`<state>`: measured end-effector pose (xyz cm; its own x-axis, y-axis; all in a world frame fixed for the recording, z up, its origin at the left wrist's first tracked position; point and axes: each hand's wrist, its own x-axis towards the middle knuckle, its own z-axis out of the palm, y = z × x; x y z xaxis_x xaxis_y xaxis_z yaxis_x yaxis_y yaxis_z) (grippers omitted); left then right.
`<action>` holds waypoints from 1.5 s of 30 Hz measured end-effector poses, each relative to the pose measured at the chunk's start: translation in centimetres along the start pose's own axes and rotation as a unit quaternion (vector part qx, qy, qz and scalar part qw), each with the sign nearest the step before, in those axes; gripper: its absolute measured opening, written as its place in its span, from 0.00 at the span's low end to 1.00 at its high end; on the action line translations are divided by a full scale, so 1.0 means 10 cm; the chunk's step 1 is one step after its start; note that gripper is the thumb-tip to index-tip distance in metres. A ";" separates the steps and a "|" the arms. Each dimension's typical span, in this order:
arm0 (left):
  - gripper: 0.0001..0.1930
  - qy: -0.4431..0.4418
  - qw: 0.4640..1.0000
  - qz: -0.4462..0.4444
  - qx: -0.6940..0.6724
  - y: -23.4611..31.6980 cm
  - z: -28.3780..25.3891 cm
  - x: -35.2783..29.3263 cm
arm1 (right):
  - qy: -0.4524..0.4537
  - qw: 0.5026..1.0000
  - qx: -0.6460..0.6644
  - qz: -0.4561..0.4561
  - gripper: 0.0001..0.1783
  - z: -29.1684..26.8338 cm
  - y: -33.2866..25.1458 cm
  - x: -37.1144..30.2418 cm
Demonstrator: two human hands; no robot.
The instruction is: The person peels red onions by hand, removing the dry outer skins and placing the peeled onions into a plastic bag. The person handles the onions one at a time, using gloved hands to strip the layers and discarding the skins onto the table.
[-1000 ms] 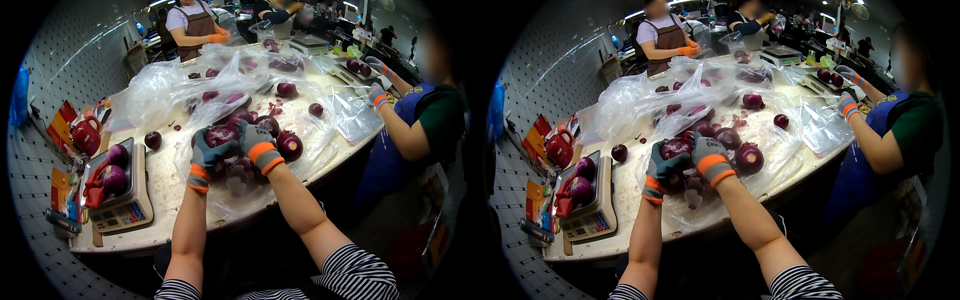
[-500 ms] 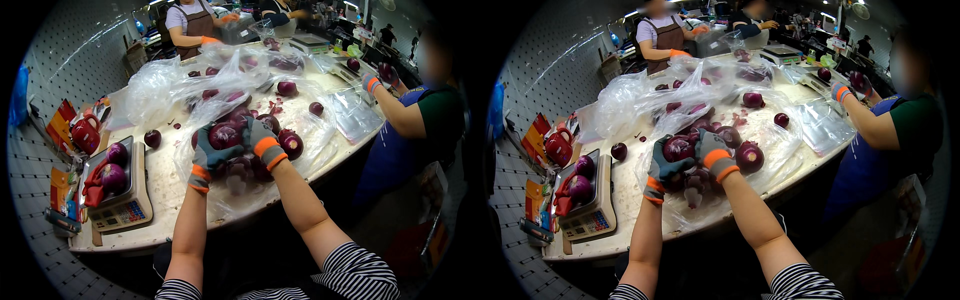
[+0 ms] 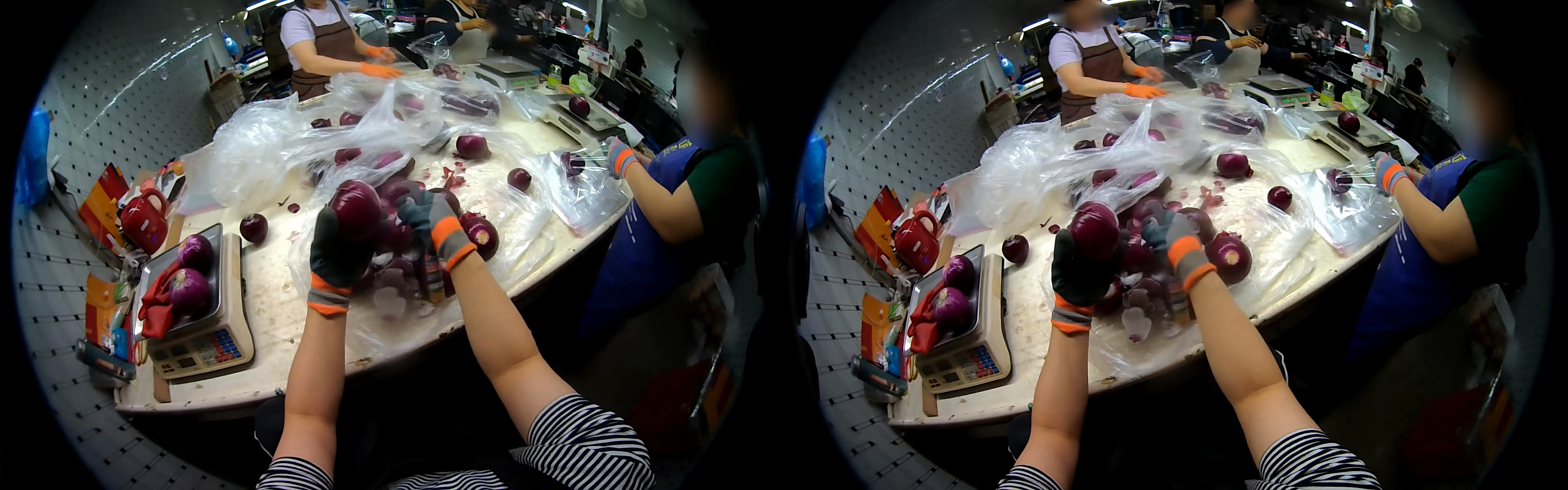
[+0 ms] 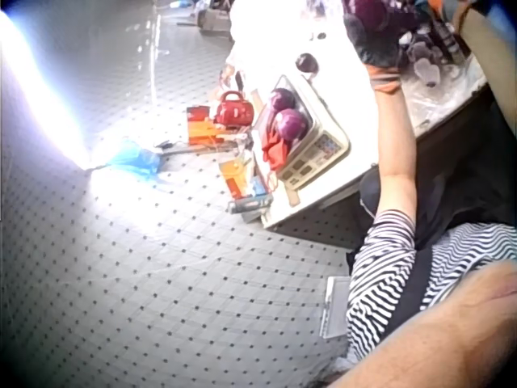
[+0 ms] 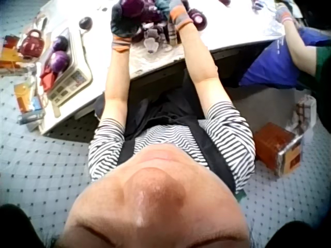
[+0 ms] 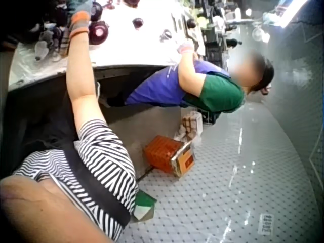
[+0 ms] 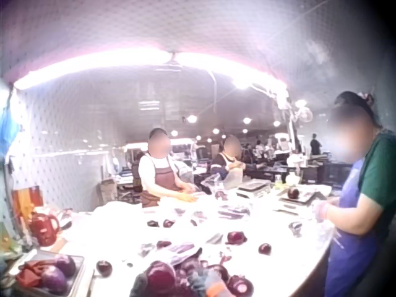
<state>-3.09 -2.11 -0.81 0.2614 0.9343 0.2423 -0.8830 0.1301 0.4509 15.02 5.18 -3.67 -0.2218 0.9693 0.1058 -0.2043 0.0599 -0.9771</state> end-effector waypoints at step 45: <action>0.41 -0.010 0.801 0.179 0.571 0.07 0.26 -0.05 | -0.201 0.965 -0.050 -0.160 0.16 0.05 -0.24 -0.22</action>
<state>-2.86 -3.38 1.63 0.0870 0.8365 0.5411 0.0278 -0.5449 0.8380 15.48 2.81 -1.48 -0.5183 0.7280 0.4487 -0.2351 0.3832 -0.8933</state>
